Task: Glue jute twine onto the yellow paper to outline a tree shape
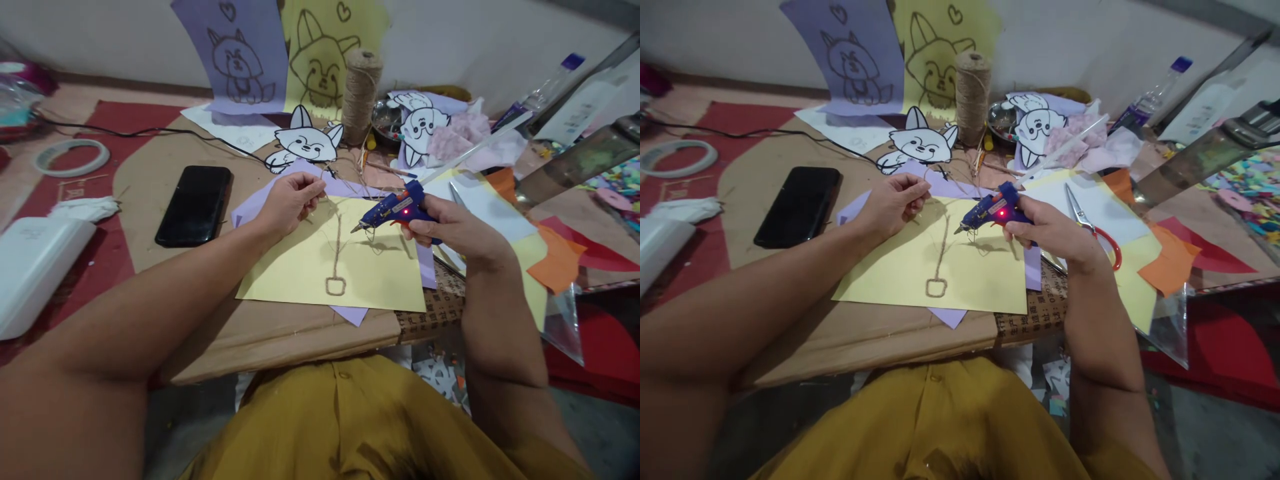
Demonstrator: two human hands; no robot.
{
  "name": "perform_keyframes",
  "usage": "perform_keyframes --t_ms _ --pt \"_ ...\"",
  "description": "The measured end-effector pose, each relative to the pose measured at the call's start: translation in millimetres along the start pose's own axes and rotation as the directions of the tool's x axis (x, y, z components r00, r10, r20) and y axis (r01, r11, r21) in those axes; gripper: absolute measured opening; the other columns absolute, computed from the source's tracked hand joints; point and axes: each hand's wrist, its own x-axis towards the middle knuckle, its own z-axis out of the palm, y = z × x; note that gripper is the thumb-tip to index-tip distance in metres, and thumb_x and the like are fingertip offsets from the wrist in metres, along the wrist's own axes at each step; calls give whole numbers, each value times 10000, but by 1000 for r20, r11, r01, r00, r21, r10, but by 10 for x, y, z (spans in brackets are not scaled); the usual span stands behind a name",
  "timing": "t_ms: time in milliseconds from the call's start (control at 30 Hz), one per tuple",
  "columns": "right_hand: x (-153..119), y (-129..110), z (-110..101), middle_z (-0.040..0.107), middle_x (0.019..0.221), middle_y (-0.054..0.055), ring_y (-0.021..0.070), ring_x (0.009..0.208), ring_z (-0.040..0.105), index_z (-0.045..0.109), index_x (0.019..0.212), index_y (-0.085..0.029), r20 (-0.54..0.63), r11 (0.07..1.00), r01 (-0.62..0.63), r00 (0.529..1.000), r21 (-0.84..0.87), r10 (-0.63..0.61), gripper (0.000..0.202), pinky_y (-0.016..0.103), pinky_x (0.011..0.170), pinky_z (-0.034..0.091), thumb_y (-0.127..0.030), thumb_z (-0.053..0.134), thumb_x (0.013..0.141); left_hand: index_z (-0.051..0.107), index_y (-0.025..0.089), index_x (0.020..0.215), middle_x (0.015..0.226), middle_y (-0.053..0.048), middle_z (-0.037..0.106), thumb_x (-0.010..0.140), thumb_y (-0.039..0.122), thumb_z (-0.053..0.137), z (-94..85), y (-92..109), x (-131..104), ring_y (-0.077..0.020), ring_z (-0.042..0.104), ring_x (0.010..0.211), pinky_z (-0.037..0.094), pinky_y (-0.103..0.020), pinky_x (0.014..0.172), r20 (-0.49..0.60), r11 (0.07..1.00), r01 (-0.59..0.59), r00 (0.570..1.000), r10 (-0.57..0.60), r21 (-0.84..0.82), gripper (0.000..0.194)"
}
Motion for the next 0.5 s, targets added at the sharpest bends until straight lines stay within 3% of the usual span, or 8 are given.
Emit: perform_keyframes --t_ms 133,500 --pt "52 7 20 677 837 9 96 591 510 635 1022 -198 -58 998 -52 997 -30 50 248 265 531 437 -400 754 940 674 149 740 642 3 654 766 213 889 18 24 -12 -42 458 457 261 -160 390 -9 1000 7 1000 -7 -9 226" --pt "111 -16 53 705 860 45 139 606 574 621 1039 -199 -13 962 -105 994 -253 105 266 293 546 485 -424 699 921 682 139 727 649 -2 670 734 196 892 38 57 -20 -40 477 466 287 -143 396 -7 1000 1 1000 -1 -24 218"
